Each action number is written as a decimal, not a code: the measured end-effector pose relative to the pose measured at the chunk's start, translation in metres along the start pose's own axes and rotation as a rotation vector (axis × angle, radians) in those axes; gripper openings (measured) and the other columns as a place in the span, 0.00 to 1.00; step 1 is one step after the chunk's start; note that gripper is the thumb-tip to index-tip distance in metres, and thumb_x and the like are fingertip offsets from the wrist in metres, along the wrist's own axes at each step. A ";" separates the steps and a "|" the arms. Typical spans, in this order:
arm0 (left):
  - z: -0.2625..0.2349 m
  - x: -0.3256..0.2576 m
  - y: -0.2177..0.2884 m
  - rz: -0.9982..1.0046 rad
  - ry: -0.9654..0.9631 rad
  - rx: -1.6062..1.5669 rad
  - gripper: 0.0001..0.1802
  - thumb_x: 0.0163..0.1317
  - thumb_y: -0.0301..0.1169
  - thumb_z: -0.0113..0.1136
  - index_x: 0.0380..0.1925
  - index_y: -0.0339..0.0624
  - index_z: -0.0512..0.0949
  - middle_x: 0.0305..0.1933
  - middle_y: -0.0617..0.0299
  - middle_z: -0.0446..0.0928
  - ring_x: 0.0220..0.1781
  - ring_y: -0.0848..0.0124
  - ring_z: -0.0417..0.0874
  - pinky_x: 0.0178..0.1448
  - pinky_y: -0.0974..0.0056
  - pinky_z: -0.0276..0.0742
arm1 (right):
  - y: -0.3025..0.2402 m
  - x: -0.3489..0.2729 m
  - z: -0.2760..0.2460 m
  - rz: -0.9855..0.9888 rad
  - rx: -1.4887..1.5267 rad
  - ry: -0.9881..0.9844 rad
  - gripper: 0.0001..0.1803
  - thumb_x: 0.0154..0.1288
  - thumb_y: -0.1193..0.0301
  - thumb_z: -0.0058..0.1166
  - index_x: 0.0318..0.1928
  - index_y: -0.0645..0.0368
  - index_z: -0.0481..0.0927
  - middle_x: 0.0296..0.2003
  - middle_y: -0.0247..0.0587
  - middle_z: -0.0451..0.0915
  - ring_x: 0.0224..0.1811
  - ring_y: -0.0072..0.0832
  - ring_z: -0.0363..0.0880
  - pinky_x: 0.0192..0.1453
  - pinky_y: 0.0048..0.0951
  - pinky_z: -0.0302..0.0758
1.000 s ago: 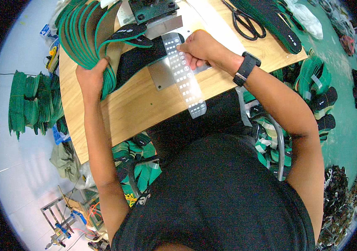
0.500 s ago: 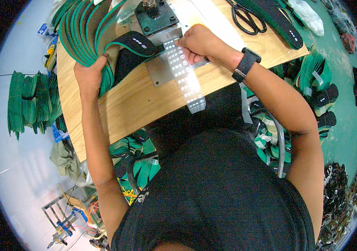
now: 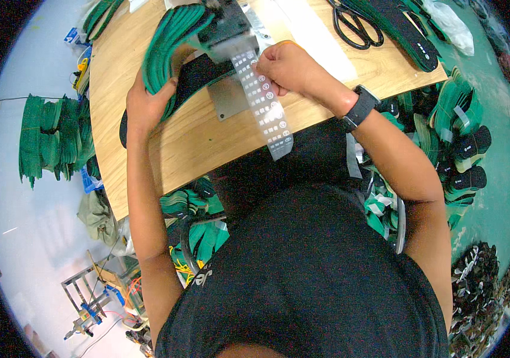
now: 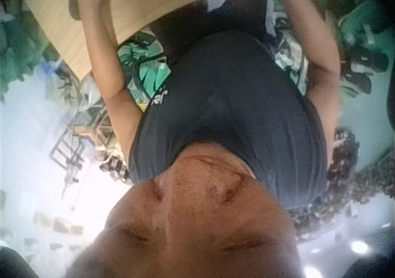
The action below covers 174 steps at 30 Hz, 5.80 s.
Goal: The person places an insole onto a stack, wraps the stack with a rubber band, and places it onto a finished pile.
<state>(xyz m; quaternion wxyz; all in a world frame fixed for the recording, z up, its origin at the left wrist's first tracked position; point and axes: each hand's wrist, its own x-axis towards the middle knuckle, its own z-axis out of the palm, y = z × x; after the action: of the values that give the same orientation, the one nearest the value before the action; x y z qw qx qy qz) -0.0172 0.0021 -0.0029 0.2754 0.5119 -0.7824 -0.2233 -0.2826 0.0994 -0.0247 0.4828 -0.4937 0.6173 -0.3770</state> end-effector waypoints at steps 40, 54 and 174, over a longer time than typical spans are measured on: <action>-0.103 -0.065 -0.007 0.128 -0.147 0.467 0.34 0.37 0.33 0.75 0.47 0.36 0.70 0.37 0.44 0.78 0.40 0.50 0.81 0.45 0.56 0.75 | 0.014 -0.012 -0.265 0.023 -0.843 0.302 0.52 0.44 0.49 0.70 0.60 0.76 0.64 0.49 0.63 0.76 0.49 0.44 0.80 0.51 0.36 0.76; -0.138 -0.127 0.022 0.553 0.279 0.433 0.29 0.38 0.22 0.67 0.46 0.41 0.75 0.50 0.53 0.77 0.53 0.53 0.76 0.58 0.54 0.69 | -0.090 -0.126 -0.211 -0.556 -0.116 0.425 0.33 0.54 0.56 0.64 0.55 0.65 0.73 0.45 0.42 0.80 0.43 0.25 0.81 0.47 0.26 0.78; -0.012 -0.087 0.050 0.367 0.115 -1.194 0.09 0.65 0.29 0.51 0.31 0.33 0.72 0.27 0.56 0.74 0.25 0.70 0.75 0.29 0.69 0.74 | -0.093 -0.096 0.101 -0.862 0.232 -0.943 0.53 0.35 0.52 0.76 0.59 0.64 0.63 0.52 0.52 0.69 0.59 0.45 0.65 0.64 0.39 0.61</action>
<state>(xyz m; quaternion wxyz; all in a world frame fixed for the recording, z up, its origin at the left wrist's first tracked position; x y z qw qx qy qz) -0.0150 0.1003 0.0201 0.5894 0.1383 -0.5819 -0.5431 -0.1578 0.1728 0.0596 0.5575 -0.7544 0.0411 -0.3441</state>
